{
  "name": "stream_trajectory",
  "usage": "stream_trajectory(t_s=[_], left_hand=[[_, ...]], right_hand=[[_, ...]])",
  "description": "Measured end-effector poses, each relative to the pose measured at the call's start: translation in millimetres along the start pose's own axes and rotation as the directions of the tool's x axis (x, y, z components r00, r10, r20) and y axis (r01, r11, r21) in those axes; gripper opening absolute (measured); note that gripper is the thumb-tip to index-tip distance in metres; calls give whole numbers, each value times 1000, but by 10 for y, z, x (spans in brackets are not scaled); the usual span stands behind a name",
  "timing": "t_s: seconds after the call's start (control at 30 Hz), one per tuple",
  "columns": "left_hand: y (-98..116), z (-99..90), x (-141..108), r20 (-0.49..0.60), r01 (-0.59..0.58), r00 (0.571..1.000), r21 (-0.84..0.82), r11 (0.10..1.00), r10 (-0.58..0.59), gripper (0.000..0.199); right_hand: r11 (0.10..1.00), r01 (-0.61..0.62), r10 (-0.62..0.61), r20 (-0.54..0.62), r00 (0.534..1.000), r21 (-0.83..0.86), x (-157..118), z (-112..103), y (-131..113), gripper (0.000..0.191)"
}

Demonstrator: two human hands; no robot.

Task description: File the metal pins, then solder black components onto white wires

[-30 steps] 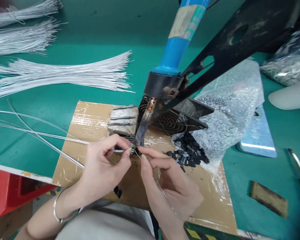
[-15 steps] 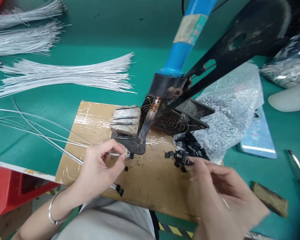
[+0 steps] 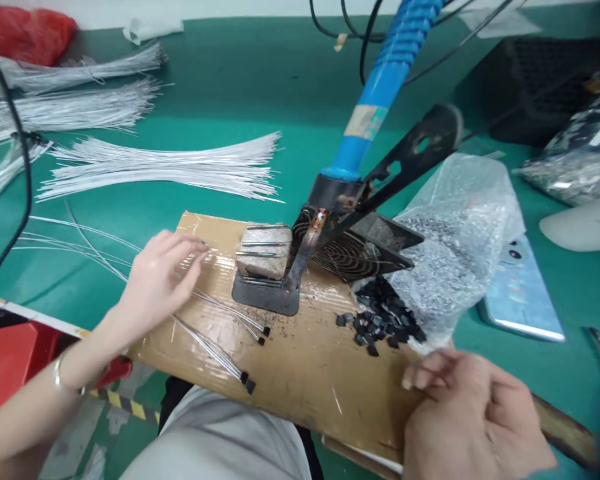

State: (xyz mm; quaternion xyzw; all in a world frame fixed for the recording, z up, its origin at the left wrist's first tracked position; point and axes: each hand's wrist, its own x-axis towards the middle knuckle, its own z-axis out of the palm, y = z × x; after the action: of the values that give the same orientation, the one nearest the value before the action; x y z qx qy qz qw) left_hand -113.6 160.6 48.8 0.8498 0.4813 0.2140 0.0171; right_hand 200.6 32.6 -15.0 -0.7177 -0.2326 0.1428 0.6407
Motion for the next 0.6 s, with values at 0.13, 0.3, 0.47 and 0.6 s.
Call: stream_trajectory(t_s=[0.13,0.3,0.47,0.6], left_hand=[[-598,120,588,122,-86,991,295,952,51,28],[-1091,392,1165,227,-149,971,329,933,75,28],[-1244,519,1266,226,-144,971,317,938,72,30],[-1320,421,1229,118,-71,992,308,949,36,21]], right_hand=[[989,-68,74,-38,997,130,142,-83,182,41],[983,-107,107,5,994,149,149,-84,266,40],[985,-72,68,30,997,155,107,-39,218,42],[993,-26,18,79,997,112,161,-104,267,42]])
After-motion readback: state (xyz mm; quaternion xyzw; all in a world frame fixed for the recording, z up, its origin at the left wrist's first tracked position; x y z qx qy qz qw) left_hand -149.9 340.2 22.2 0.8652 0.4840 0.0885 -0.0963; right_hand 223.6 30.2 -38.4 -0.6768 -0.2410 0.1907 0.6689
